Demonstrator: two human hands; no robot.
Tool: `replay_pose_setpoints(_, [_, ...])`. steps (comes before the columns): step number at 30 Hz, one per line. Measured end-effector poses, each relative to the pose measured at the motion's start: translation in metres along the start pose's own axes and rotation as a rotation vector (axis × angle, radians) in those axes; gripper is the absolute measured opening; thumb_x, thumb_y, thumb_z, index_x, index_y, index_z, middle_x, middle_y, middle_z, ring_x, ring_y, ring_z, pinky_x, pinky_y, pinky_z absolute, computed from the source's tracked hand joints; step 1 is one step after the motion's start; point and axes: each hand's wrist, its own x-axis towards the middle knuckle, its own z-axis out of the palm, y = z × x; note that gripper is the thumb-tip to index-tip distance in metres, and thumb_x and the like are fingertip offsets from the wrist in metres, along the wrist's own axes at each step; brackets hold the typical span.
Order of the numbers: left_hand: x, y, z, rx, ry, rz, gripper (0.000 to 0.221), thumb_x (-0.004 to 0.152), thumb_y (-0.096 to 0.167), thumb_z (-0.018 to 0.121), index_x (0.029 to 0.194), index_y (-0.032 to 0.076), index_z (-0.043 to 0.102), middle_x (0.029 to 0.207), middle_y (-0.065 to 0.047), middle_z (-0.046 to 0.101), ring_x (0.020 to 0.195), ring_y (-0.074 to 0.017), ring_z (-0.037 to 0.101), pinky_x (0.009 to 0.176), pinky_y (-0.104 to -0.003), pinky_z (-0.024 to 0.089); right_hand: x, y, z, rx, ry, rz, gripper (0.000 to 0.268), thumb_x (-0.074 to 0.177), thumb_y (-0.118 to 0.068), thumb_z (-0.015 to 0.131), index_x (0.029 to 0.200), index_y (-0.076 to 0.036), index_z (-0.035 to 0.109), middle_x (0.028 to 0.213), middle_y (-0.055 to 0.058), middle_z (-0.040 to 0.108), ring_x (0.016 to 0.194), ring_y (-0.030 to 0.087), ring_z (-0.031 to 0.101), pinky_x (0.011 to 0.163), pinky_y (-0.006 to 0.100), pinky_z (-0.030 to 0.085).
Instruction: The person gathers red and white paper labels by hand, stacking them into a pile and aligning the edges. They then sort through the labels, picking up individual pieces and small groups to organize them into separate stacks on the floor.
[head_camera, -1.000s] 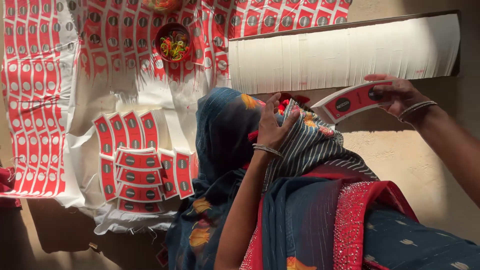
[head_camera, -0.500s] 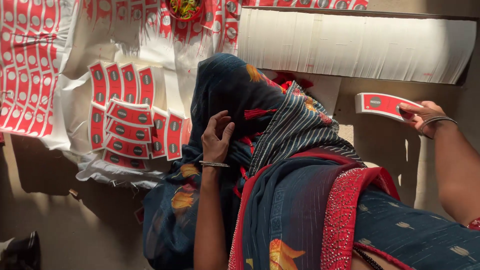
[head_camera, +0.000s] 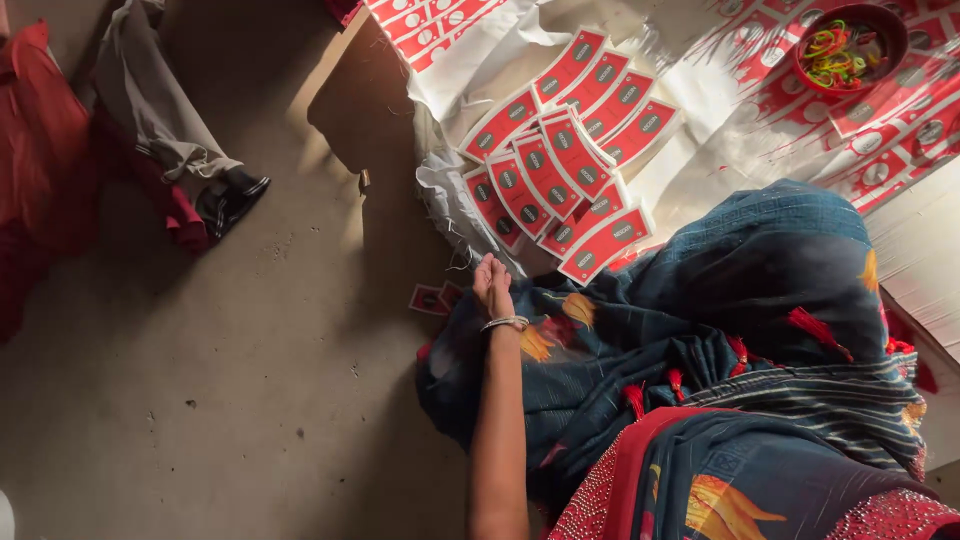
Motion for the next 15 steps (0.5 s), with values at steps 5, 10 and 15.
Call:
replay_pose_setpoints(5, [0.072,0.012,0.035,0.34,-0.065,0.297,0.06,0.102,0.028,0.058,0.152,0.001,0.039,0.15,-0.019,0.045,0.136,-0.0325,0.049,0.112,-0.042,0.042,0.074,-0.166,0.15,0.274,-0.507,-0.461,0.041,0.088,-0.027,0.077,0.122,-0.006,0.07,0.122,0.019,0.069,0.107,0.033,0.069,0.091,0.042,0.058])
replay_pose_setpoints(10, [0.118,0.028,0.046,0.862,0.159,0.19,0.059,0.101,0.034,0.067,0.146,0.003,0.045,0.125,-0.02,0.059,0.117,-0.0371,0.054,0.1,-0.048,0.045,0.1,-0.267,0.255,0.304,-0.611,-0.084,0.063,0.086,-0.031,0.081,0.136,0.0,0.058,0.116,0.024,0.072,0.103,0.031,0.073,0.086,0.042,0.059])
replay_pose_setpoints(15, [0.085,0.066,0.058,0.837,0.15,0.307,0.058,0.083,0.018,0.079,0.131,0.005,0.049,0.107,-0.014,0.06,0.104,-0.0327,0.058,0.093,-0.048,0.047,0.111,-0.288,0.269,0.415,-0.664,0.17,0.062,0.076,-0.032,0.09,0.118,0.001,0.059,0.102,0.021,0.07,0.088,0.028,0.073,0.074,0.041,0.062])
